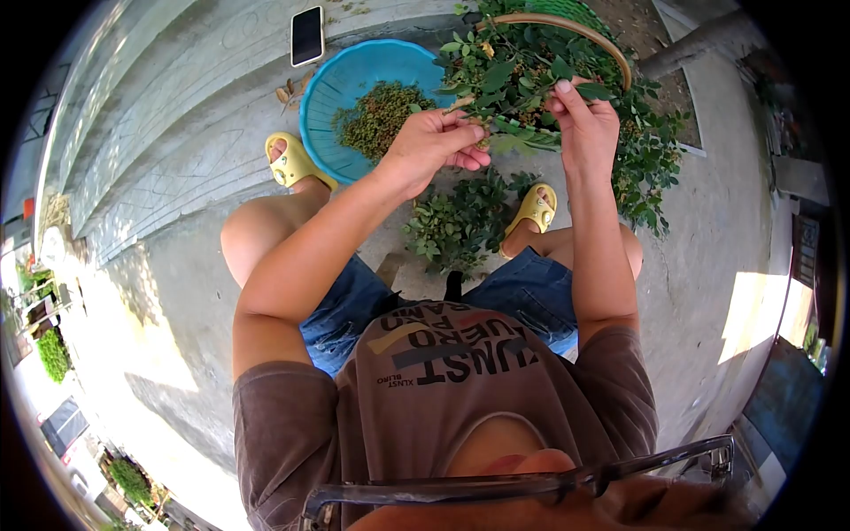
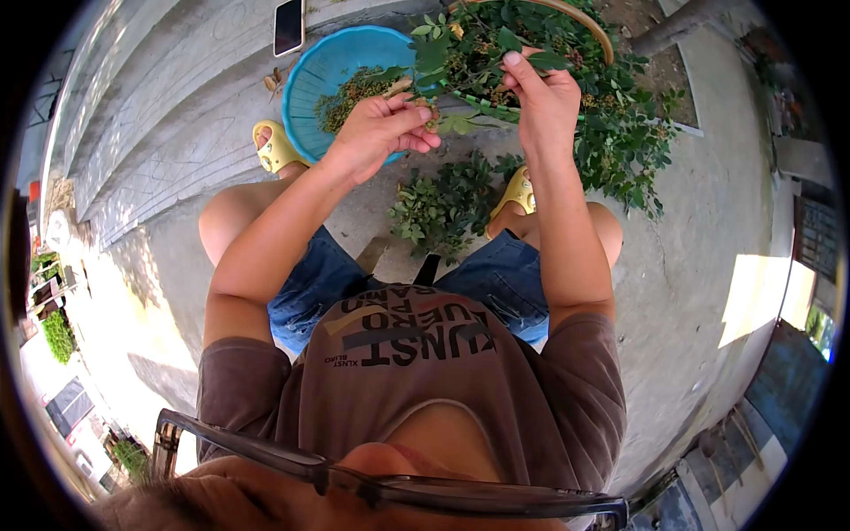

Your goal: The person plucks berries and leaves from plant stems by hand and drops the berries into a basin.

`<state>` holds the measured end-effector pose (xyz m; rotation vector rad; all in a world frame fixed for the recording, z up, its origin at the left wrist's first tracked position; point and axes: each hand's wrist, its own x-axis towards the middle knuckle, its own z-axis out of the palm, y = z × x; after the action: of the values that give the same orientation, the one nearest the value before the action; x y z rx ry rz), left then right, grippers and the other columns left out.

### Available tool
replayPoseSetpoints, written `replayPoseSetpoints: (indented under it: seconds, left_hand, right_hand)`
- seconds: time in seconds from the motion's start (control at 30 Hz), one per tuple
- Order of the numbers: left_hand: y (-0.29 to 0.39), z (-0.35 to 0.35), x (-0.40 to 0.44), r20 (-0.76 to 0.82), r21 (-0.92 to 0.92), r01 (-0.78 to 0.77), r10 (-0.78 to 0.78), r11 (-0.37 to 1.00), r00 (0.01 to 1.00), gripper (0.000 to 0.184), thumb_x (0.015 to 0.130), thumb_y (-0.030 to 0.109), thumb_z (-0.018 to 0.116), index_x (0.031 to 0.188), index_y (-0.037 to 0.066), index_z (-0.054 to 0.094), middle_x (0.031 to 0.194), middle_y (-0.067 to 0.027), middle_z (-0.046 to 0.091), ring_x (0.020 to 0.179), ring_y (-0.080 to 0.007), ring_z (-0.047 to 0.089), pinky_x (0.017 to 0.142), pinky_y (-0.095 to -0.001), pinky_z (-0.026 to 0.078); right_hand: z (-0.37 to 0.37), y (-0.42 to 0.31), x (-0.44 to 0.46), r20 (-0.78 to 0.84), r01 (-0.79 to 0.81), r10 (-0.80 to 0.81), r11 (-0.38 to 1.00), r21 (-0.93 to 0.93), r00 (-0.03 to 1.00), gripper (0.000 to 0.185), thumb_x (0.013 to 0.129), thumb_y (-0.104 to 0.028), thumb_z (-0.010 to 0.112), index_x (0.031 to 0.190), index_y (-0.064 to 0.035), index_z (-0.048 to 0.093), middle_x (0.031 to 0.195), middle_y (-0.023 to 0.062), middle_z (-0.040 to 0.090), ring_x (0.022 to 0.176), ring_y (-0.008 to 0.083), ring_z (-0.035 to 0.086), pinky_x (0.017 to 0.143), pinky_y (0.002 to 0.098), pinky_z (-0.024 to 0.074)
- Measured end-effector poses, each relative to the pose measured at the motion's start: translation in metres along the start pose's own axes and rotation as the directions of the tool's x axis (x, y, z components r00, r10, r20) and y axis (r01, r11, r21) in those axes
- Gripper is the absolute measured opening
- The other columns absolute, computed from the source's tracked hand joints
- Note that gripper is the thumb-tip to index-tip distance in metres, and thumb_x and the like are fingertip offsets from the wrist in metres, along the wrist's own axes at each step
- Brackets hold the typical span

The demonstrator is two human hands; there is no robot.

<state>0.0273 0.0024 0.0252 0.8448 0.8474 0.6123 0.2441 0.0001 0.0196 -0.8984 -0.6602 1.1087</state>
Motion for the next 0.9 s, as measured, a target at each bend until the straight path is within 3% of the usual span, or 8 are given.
replayPoseSetpoints:
  seconds: [0.13, 0.53, 0.57, 0.63, 0.77, 0.9]
  left_hand:
    - [0.001, 0.002, -0.002, -0.017, 0.117, -0.065, 0.068, 0.991, 0.998, 0.016, 0.089, 0.009, 0.058, 0.096, -0.005, 0.059, 0.084, -0.0113, 0.063, 0.074, -0.0171, 0.065, 0.065, -0.0269, 0.053]
    - [-0.008, -0.005, 0.004, -0.055, 0.523, -0.113, 0.166, 0.845, 0.985, 0.026, 0.084, 0.009, 0.060, 0.103, -0.009, 0.058, 0.084, -0.0090, 0.064, 0.067, -0.0144, 0.064, 0.059, -0.0246, 0.051]
    - [-0.006, -0.004, 0.003, -0.052, 0.523, -0.113, 0.164, 0.845, 0.985, 0.026, 0.084, 0.009, 0.060, 0.103, -0.009, 0.058, 0.084, -0.0090, 0.064, 0.067, -0.0144, 0.064, 0.059, -0.0246, 0.051]
    - [-0.003, -0.004, 0.001, -0.040, 0.243, -0.082, 0.094, 0.967, 0.995, 0.021, 0.086, 0.010, 0.058, 0.100, -0.006, 0.060, 0.083, -0.0078, 0.064, 0.066, -0.0140, 0.063, 0.059, -0.0242, 0.050]
    - [0.001, -0.014, 0.003, 0.008, 0.160, -0.022, 0.021, 0.987, 1.000, 0.017, 0.088, 0.011, 0.056, 0.096, -0.004, 0.061, 0.082, -0.0071, 0.064, 0.065, -0.0136, 0.062, 0.058, -0.0242, 0.050]
    - [0.005, -0.020, 0.002, -0.016, 0.087, -0.024, 0.026, 0.996, 1.000, 0.016, 0.091, 0.013, 0.055, 0.093, -0.002, 0.061, 0.082, -0.0065, 0.062, 0.069, -0.0134, 0.062, 0.059, -0.0241, 0.049]
  right_hand:
    - [0.004, -0.004, -0.004, 0.014, 0.084, -0.083, 0.989, -0.120, 0.996, 0.010, 0.081, 0.000, 0.067, 0.090, 0.0015, 0.062, 0.078, 0.0067, 0.060, 0.068, 0.0141, 0.053, 0.065, 0.0266, 0.0457]
    - [0.001, -0.002, -0.003, 0.065, 0.082, -0.070, 0.973, -0.214, 0.995, 0.014, 0.082, -0.003, 0.068, 0.093, 0.0018, 0.063, 0.080, 0.0066, 0.062, 0.070, 0.0135, 0.054, 0.064, 0.0241, 0.0440]
    - [-0.001, 0.000, -0.002, 0.062, 0.083, -0.071, 0.973, -0.215, 0.996, 0.014, 0.082, -0.003, 0.068, 0.093, 0.0018, 0.063, 0.080, 0.0066, 0.062, 0.070, 0.0135, 0.054, 0.064, 0.0241, 0.0440]
    - [-0.005, 0.003, 0.002, -0.004, -0.024, 0.024, 0.993, -0.116, 1.000, 0.013, 0.080, -0.006, 0.070, 0.090, -0.0006, 0.064, 0.079, 0.0055, 0.064, 0.066, 0.0107, 0.055, 0.063, 0.0237, 0.0450]
    - [-0.021, -0.007, 0.015, -0.004, 0.018, -0.018, 0.996, 0.088, 1.000, 0.010, 0.083, -0.006, 0.068, 0.089, -0.0008, 0.062, 0.081, 0.0075, 0.062, 0.068, 0.0138, 0.055, 0.064, 0.0257, 0.0465]
    - [-0.022, -0.020, 0.016, -0.050, -0.002, 0.003, 1.000, 0.020, 0.999, 0.013, 0.084, -0.006, 0.066, 0.094, 0.0002, 0.062, 0.081, 0.0063, 0.062, 0.069, 0.0134, 0.056, 0.067, 0.0265, 0.0483]
